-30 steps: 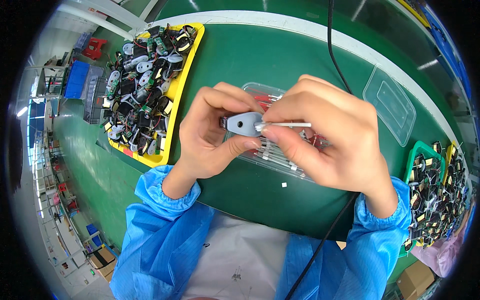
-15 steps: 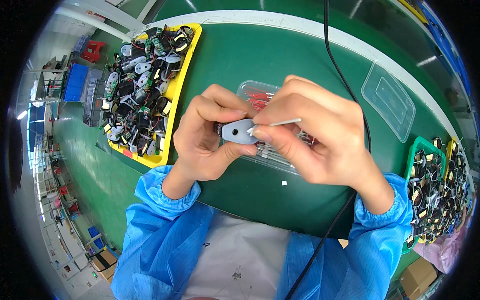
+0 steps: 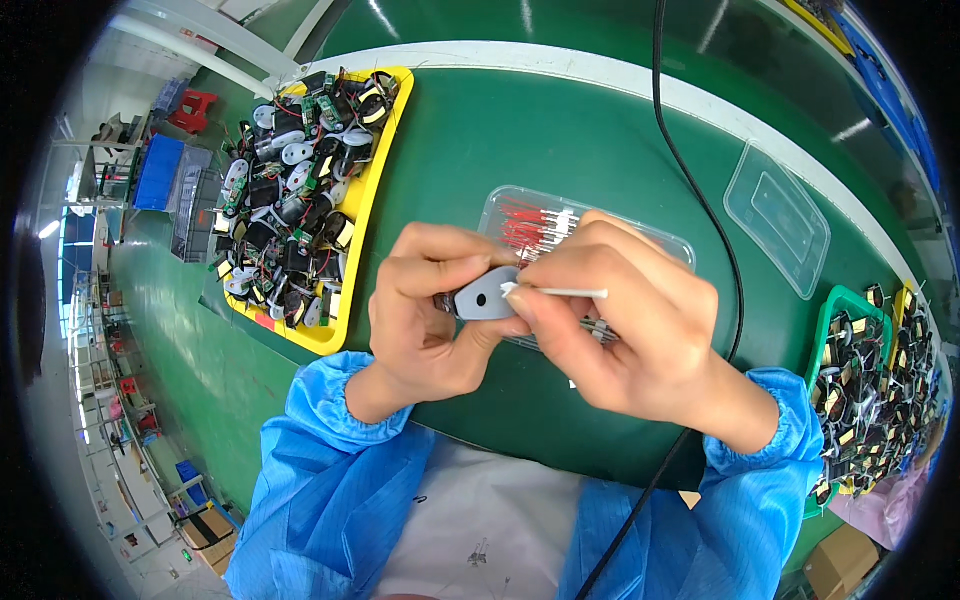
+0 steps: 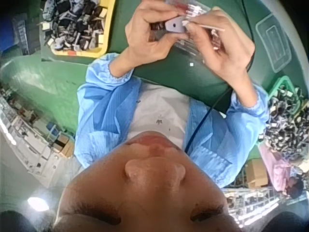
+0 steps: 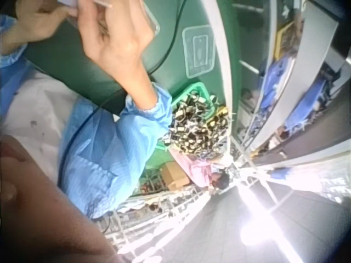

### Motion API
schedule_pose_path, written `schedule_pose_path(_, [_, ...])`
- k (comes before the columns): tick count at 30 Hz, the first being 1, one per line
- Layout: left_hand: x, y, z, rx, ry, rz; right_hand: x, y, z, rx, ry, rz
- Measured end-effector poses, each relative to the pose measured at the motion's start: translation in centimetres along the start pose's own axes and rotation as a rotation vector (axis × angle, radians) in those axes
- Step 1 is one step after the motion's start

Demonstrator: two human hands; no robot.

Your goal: The person repeatedly picks up small grey electronic components from a yellow tray and uses a cotton swab to clean the surface of each component. The person handles the items one at a time, rotating them to access different sides before placing them back into the tray.

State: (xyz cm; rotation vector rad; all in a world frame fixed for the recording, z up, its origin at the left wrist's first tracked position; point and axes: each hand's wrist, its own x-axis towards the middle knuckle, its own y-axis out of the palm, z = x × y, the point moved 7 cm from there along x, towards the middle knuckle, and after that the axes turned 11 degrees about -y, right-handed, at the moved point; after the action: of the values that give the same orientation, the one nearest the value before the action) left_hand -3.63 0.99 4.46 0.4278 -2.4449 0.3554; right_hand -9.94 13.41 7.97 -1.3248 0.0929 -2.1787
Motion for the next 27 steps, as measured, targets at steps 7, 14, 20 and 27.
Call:
schedule_pose_path(7, [-0.2,0.4,1.2,-0.224,-0.243,0.093,0.8,-0.6,-0.7,0.076,0.092,0.111])
schedule_pose_path(14, [-0.2,1.0,1.5,-0.293,-0.304,0.217,1.8,-1.3,-0.6,0.059,0.001,0.219])
schedule_pose_path(20, [-0.2,0.9,1.9,-0.219,-0.299,0.166,0.6,-0.5,-0.4,-0.084,-0.086,0.062])
schedule_pose_path(27, [-0.2,0.8,1.5,-0.103,-0.244,0.166,0.5,-0.3,-1.3,0.046,0.108,0.145])
